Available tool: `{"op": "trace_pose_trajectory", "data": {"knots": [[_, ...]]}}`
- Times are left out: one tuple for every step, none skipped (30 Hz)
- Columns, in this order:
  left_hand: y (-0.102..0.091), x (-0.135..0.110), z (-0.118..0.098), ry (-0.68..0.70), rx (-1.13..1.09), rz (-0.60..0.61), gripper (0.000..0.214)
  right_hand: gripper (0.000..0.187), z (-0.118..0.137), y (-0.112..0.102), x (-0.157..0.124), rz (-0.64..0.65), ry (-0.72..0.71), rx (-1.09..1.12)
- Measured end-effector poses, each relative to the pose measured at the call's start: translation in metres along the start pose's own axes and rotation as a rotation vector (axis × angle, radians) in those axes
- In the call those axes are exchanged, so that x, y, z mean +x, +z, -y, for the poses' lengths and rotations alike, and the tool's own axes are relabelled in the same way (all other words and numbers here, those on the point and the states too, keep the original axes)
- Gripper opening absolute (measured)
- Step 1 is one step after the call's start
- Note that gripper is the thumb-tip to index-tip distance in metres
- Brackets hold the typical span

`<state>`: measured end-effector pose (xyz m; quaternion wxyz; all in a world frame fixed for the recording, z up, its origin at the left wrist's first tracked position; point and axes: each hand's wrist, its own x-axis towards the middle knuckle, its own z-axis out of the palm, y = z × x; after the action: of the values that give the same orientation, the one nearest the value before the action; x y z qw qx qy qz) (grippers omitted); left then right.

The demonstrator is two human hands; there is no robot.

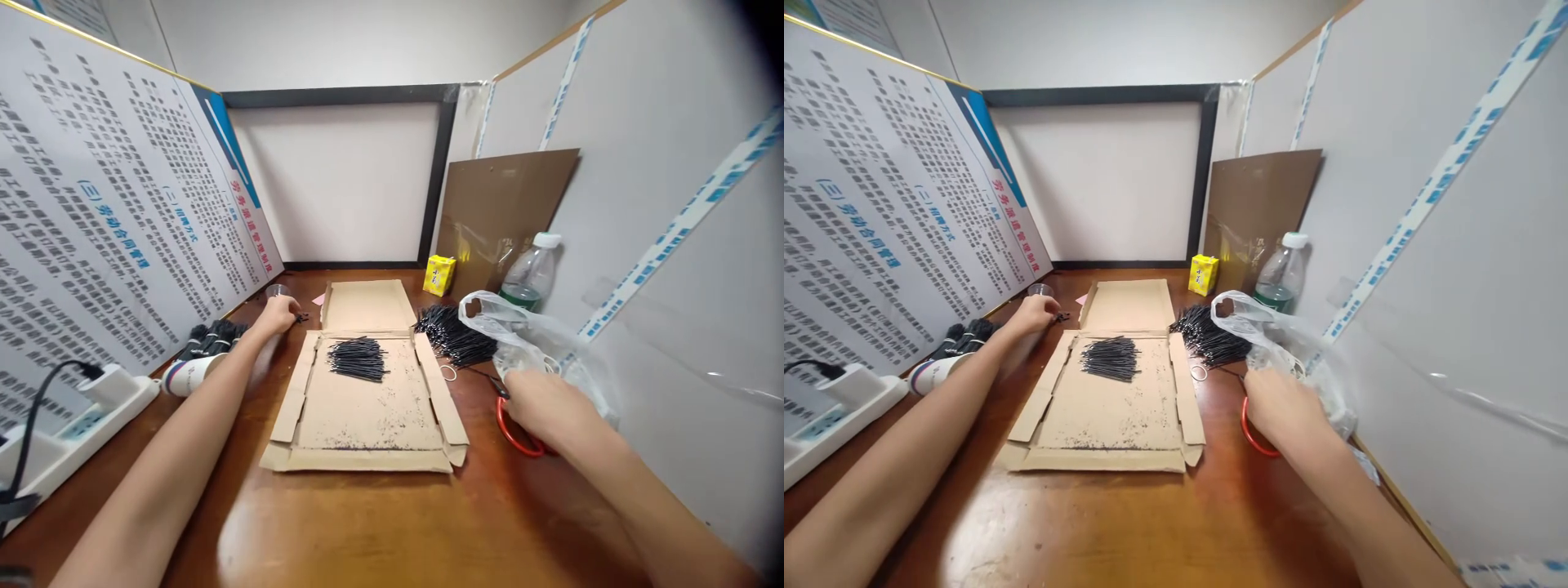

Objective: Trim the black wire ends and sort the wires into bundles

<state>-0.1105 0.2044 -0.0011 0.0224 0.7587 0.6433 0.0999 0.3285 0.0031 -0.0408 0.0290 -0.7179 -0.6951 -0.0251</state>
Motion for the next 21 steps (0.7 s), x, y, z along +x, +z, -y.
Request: {"op": "trace_pose_trajectory", "data": {"knots": [[0.000,-0.002,-0.001,0.024,0.006,-0.024,0.024,0.009,0.003,-0.005,0.002,0.003,0.028,-0.048],[0.000,-0.003,-0.003,0.048,0.012,-0.045,0.023,0.012,0.006,-0.010,0.005,-0.011,0.019,-0.071],[0.000,-0.005,-0.005,0.074,0.015,-0.059,0.023,0.014,0.009,-0.015,0.010,-0.051,-0.030,-0.062],[0.000,-0.006,-0.008,0.106,0.017,-0.065,0.022,0.013,0.012,-0.018,0.017,-0.096,-0.100,-0.028],[0.000,-0.006,-0.013,0.140,0.016,-0.067,0.022,0.011,0.014,-0.021,0.025,-0.135,-0.180,0.023],[0.000,-0.006,-0.019,0.177,0.014,-0.068,0.021,0.011,0.016,-0.023,0.034,-0.153,-0.268,0.065],[0.001,-0.005,-0.027,0.215,0.011,-0.071,0.021,0.018,0.017,-0.025,0.045,-0.140,-0.323,0.074],[0.002,-0.005,-0.035,0.255,0.008,-0.076,0.021,0.028,0.017,-0.026,0.057,-0.117,-0.365,0.077],[0.003,-0.005,-0.045,0.295,0.004,-0.084,0.020,0.039,0.017,-0.028,0.070,-0.089,-0.411,0.077],[0.005,-0.005,-0.056,0.340,-0.002,-0.089,0.019,0.051,0.015,-0.030,0.082,-0.054,-0.463,0.073],[0.006,-0.006,-0.066,0.388,-0.009,-0.089,0.018,0.063,0.013,-0.033,0.095,-0.010,-0.509,0.066],[0.007,-0.008,-0.077,0.441,-0.017,-0.081,0.017,0.078,0.010,-0.035,0.106,0.039,-0.540,0.055],[0.008,-0.011,-0.087,0.494,-0.025,-0.071,0.015,0.095,0.007,-0.038,0.117,0.103,-0.564,0.035],[0.008,-0.014,-0.096,0.548,-0.034,-0.057,0.013,0.111,0.004,-0.041,0.126,0.207,-0.586,-0.022],[0.008,-0.017,-0.103,0.593,-0.043,-0.045,0.011,0.124,0.002,-0.042,0.134,0.291,-0.599,-0.074],[0.007,-0.020,-0.109,0.625,-0.049,-0.037,0.010,0.132,0.001,-0.043,0.140,0.341,-0.604,-0.113],[0.006,-0.022,-0.113,0.647,-0.054,-0.033,0.010,0.138,0.001,-0.042,0.145,0.370,-0.608,-0.150],[0.005,-0.024,-0.115,0.660,-0.057,-0.033,0.011,0.143,0.003,-0.040,0.148,0.382,-0.609,-0.186],[0.003,-0.025,-0.116,0.666,-0.059,-0.034,0.014,0.145,0.005,-0.037,0.150,0.385,-0.616,-0.222],[0.002,-0.025,-0.116,0.666,-0.059,-0.036,0.016,0.148,0.008,-0.033,0.152,0.386,-0.625,-0.265],[0.002,-0.024,-0.115,0.662,-0.056,-0.036,0.017,0.149,0.010,-0.029,0.154,0.386,-0.633,-0.312]]}}
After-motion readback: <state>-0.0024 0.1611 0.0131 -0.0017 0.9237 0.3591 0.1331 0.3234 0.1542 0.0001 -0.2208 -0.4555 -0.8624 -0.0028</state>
